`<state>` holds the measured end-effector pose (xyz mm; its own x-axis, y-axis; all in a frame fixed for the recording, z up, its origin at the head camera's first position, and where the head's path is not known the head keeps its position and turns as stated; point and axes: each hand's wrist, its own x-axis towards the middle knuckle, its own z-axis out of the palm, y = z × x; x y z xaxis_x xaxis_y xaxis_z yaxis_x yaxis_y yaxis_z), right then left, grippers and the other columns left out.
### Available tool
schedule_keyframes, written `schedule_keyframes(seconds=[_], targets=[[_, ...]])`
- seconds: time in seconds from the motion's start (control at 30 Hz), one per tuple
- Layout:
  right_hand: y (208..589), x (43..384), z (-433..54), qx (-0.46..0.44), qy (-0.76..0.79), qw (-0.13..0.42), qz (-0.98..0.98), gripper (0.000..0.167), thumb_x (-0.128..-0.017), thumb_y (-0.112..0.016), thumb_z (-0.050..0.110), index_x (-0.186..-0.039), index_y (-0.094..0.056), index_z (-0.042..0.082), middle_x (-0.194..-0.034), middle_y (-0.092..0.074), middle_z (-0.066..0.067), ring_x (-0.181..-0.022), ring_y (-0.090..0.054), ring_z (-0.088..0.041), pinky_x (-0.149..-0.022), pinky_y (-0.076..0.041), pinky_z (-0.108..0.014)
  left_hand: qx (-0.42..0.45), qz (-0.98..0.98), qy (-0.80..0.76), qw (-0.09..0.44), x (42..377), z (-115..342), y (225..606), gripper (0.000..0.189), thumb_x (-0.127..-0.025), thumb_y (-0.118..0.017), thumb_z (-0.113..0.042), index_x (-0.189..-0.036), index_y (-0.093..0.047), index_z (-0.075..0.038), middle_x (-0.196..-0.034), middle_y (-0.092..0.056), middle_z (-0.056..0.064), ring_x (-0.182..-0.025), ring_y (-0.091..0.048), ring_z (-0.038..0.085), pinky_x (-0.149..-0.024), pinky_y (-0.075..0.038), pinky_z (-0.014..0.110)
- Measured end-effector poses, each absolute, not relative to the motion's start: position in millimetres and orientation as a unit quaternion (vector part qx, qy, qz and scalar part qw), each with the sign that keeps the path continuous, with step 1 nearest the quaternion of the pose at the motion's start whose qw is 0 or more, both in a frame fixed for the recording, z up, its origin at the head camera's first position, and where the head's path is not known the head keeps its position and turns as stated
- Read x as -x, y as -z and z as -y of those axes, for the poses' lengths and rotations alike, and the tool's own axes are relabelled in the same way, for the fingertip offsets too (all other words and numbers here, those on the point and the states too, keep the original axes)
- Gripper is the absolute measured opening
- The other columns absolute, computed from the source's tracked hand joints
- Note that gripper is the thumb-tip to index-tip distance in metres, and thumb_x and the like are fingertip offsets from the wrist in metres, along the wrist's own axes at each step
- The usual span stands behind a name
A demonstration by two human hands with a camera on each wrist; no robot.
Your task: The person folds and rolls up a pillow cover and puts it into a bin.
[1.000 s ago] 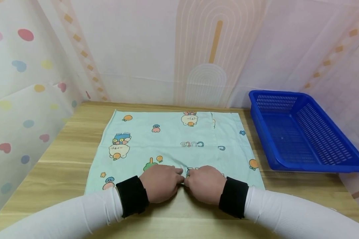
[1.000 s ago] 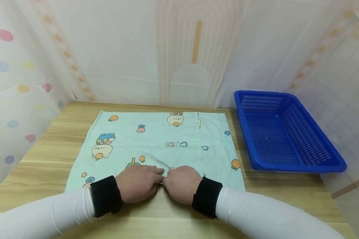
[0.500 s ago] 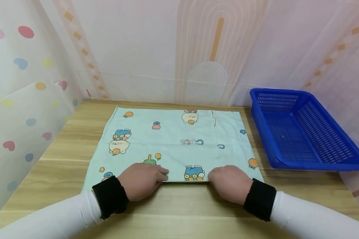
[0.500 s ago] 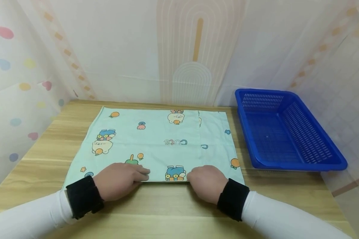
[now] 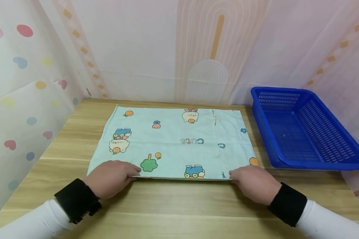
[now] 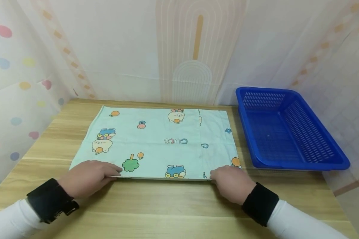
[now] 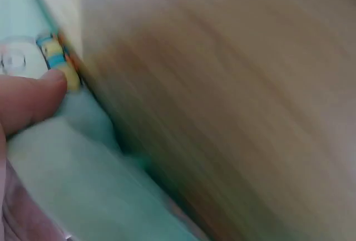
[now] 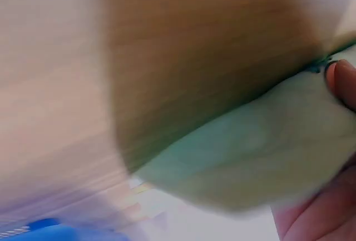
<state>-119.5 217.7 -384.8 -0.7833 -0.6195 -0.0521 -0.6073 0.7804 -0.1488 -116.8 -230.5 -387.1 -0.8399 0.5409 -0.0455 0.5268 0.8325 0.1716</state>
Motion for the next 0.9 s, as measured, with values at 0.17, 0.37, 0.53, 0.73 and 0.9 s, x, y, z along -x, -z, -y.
schedule_keyframes(seconds=[0.17, 0.37, 0.53, 0.73, 0.9], targets=[[385, 120, -237, 0.316, 0.053, 0.047, -0.946, 0.016, -0.095, -0.073, 0.005, -0.094, -0.074, 0.022, -0.095, -0.078, 0.007, -0.081, -0.071, -0.009, -0.069, -0.057, -0.029, -0.26, -0.96, -0.084, 0.061, 116, 256, 386, 0.017, -0.096, -0.076, -0.022, -0.112, -0.081, -0.027, -0.114, -0.078, -0.011, -0.107, -0.075, 0.018, -0.092, -0.06, 0.046], [384, 121, -257, 0.299, 0.057, 0.055, -0.951, 0.023, -0.095, -0.072, 0.002, -0.09, -0.07, 0.025, -0.086, -0.071, 0.012, -0.069, -0.054, 0.001, -0.063, -0.051, -0.027, -0.227, -0.969, -0.078, 0.053, 114, 280, 386, 0.02, -0.095, -0.077, -0.018, -0.113, -0.081, -0.026, -0.115, -0.078, -0.009, -0.103, -0.074, 0.016, -0.09, -0.061, 0.046], [384, 121, -269, 0.285, 0.062, 0.06, -0.955, 0.022, -0.093, -0.073, 0.0, -0.104, -0.077, 0.019, -0.098, -0.078, 0.007, -0.078, -0.068, -0.006, -0.071, -0.06, -0.034, -0.187, -0.978, -0.073, 0.048, 111, 305, 387, 0.021, -0.094, -0.078, -0.015, -0.113, -0.081, -0.023, -0.112, -0.079, -0.004, -0.096, -0.073, 0.017, -0.086, -0.061, 0.049], [385, 119, -276, 0.267, 0.075, 0.068, -0.958, 0.028, -0.093, -0.072, -0.002, -0.117, -0.079, 0.009, -0.112, -0.08, -0.005, -0.095, -0.076, -0.018, -0.081, -0.062, -0.041, -0.151, -0.982, -0.086, 0.071, 112, 333, 388, 0.02, -0.097, -0.074, -0.015, -0.116, -0.081, -0.016, -0.111, -0.079, 0.003, -0.098, -0.073, 0.023, -0.09, -0.059, 0.056], [386, 119, -278, 0.248, 0.094, 0.07, -0.962, 0.028, -0.094, -0.072, -0.001, -0.119, -0.079, 0.008, -0.114, -0.08, -0.006, -0.1, -0.076, -0.022, -0.083, -0.062, -0.044, -0.134, -0.984, -0.084, 0.081, 112, 353, 390, 0.021, -0.099, -0.071, -0.015, -0.118, -0.08, -0.014, -0.112, -0.079, 0.006, -0.103, -0.074, 0.028, -0.092, -0.058, 0.059]])
